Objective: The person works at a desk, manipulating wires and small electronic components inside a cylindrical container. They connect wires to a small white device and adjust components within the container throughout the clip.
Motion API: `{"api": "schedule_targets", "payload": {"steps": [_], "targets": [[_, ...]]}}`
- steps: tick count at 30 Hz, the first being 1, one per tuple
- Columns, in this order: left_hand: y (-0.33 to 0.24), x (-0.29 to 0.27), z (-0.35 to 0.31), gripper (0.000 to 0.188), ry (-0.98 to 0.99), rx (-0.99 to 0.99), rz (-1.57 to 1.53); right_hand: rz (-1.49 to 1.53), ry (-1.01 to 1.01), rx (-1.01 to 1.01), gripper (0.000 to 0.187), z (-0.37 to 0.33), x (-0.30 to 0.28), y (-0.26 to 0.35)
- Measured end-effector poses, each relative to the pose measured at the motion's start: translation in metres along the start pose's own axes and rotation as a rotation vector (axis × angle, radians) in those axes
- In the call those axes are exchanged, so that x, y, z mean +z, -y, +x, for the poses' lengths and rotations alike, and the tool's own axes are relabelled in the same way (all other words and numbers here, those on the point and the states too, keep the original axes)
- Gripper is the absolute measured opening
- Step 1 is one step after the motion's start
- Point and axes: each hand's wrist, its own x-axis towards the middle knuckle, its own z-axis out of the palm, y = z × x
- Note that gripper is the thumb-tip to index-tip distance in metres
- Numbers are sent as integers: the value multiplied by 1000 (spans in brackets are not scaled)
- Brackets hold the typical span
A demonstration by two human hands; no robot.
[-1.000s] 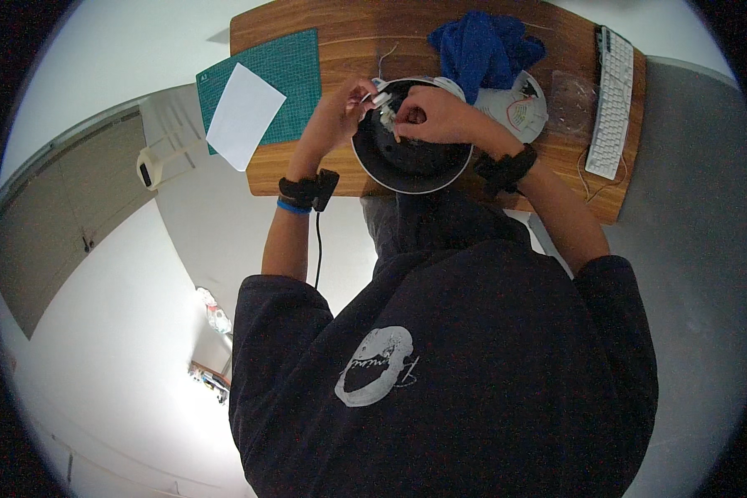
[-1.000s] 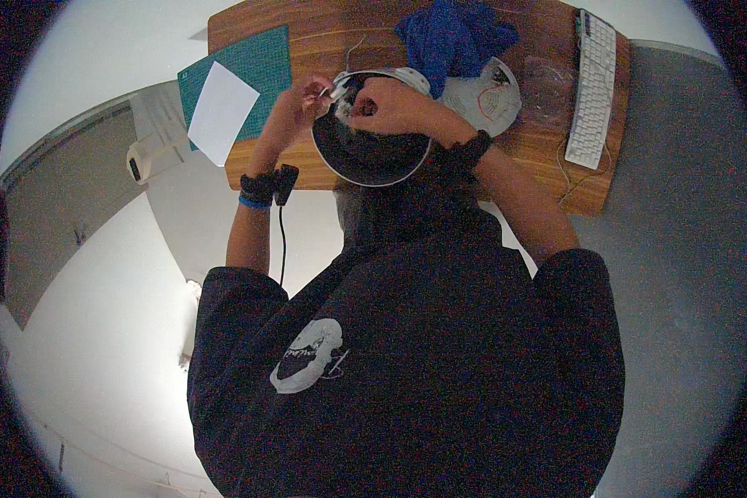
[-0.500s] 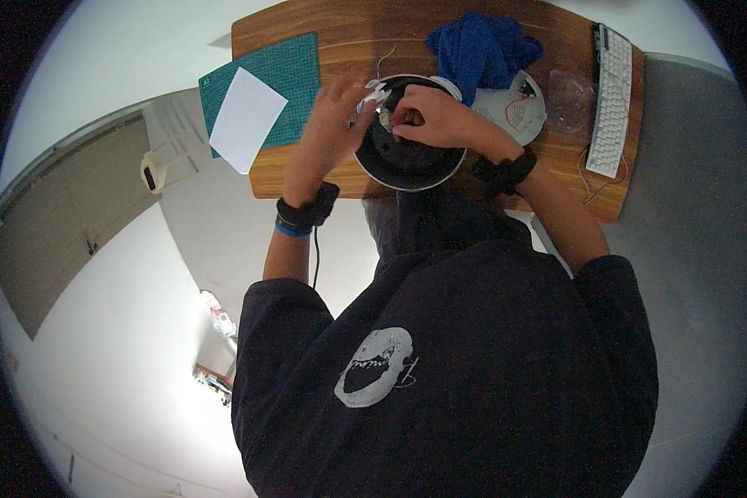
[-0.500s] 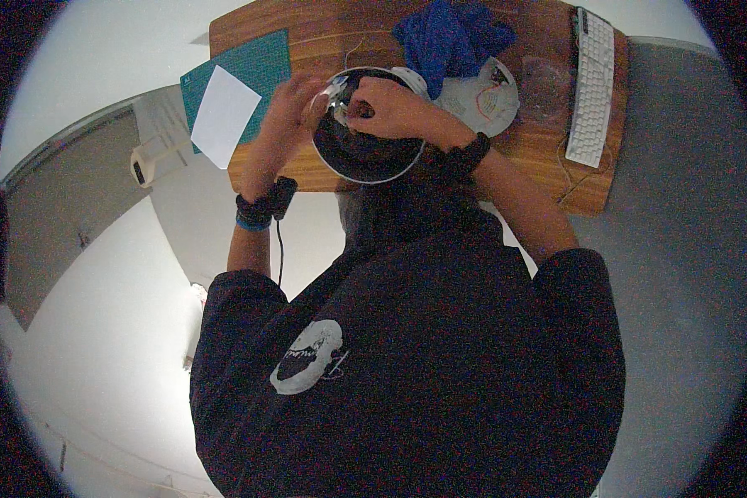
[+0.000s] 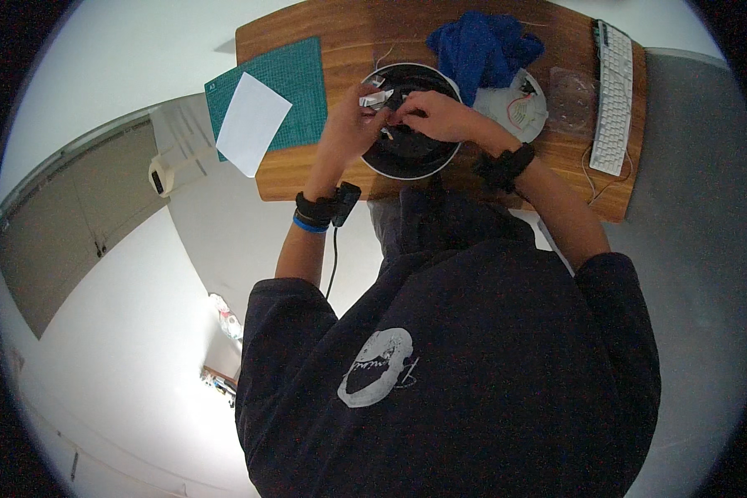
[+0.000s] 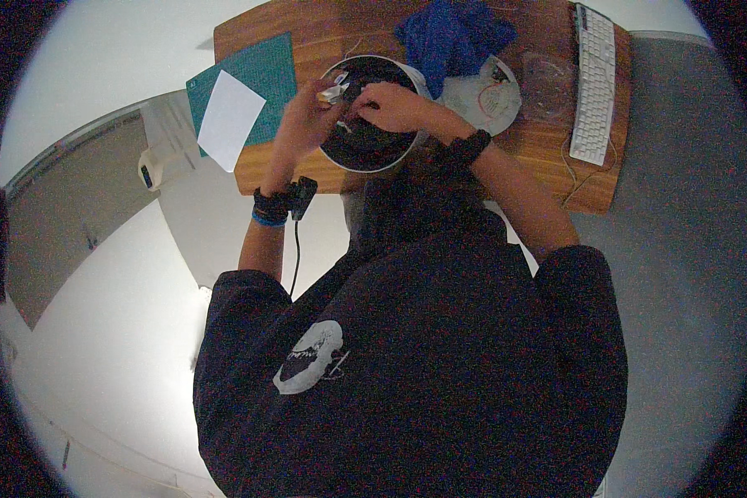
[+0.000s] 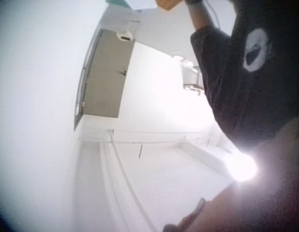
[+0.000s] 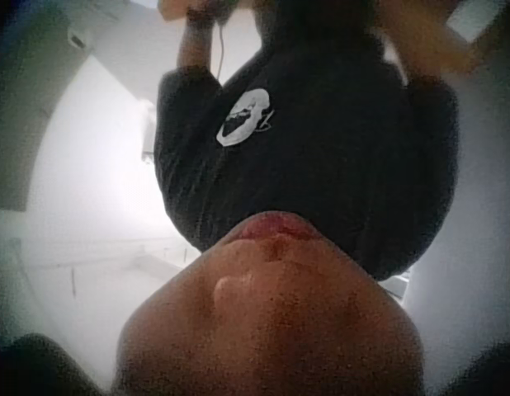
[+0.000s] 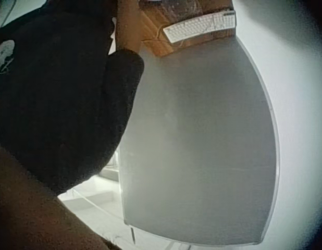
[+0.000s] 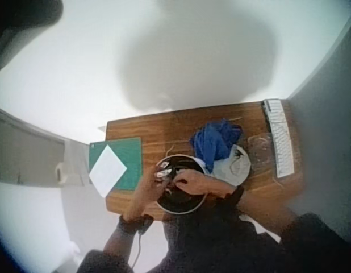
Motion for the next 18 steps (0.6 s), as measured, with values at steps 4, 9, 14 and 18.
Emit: {"api": "schedule_targets", "payload": {"steps": [4, 9, 14, 18], "targets": [[-3, -4, 1, 42, -22, -2, 32, 394, -88, 156, 23, 5, 3, -10], [3, -2, -1, 43, 0, -26, -27, 268, -303, 126, 24, 16, 8, -21], [-8, -6, -7, 40, 35, -90, -21, 259, -314, 147, 23, 18, 9, -12], [8, -1, -9, 39, 30, -72, -89, 248, -319, 142, 23, 18, 8, -2]]}}
